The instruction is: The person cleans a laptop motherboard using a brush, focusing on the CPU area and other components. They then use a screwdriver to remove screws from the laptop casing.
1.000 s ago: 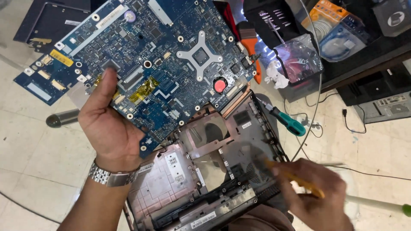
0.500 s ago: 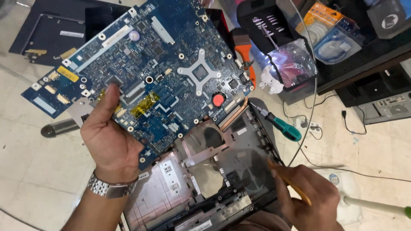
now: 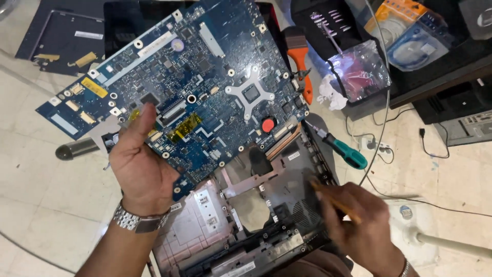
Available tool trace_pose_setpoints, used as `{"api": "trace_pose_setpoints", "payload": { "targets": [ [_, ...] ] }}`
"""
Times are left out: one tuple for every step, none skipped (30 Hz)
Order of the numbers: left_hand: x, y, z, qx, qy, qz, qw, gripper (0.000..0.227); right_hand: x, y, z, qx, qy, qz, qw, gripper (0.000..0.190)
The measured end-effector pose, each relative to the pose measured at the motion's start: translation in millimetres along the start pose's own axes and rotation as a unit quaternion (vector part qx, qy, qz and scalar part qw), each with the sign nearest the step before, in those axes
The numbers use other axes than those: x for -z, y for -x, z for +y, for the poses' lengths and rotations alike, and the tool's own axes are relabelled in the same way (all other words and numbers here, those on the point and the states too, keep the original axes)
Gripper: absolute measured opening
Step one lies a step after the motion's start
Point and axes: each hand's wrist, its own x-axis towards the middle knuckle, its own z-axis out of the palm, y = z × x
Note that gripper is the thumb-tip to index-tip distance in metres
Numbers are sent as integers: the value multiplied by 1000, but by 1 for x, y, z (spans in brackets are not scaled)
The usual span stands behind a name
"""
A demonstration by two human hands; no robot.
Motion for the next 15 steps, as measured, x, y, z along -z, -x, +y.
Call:
{"api": "trace_pose_setpoints", "payload": {
  "targets": [
    [-4,1,6,33,80,-16,996,6,-3,4,4,8,-24,-44,999,16],
    [3,-1,-2,21,85,-18,996,6,0,-4,4,19,-24,-37,999,16],
    [10,-3,-10,-56,6,-29,998,8,4,-12,4,26,-37,-38,998,14],
    [21,2,-19,-119,-80,-35,989,13,10,-12,-1,20,-53,-48,997,15],
    [21,2,-19,-118,-82,-35,989,13,5,-16,8,18,-54,-49,997,15],
    [21,2,-20,-129,-87,-36,987,14,-1,-20,16,29,-15,-44,998,16],
    [21,2,-21,-140,-92,-38,985,15,-6,-24,24,40,23,-39,998,17],
    [12,1,-13,-150,-88,-38,984,15,-2,-30,19,49,24,-32,998,17],
    [4,-1,-5,-62,-52,-9,997,9,2,-35,12,4,-24,-76,997,20],
    [2,6,3,35,-22,27,999,10,6,-34,3,-48,-76,-132,987,24],
    [2,5,2,35,-25,34,998,10,4,-39,14,-46,-80,-138,986,24],
    [1,3,2,15,3,-7,1000,6,1,-44,24,16,12,-85,996,20],
    [0,1,3,-6,31,-48,998,4,-1,-50,33,79,104,-31,991,16],
    [3,-1,0,-17,33,-44,998,4,-2,-50,31,89,100,-27,991,16],
    [6,-3,-2,-62,25,-97,993,5,-3,-50,29,56,30,-84,994,17]
  ]
}}
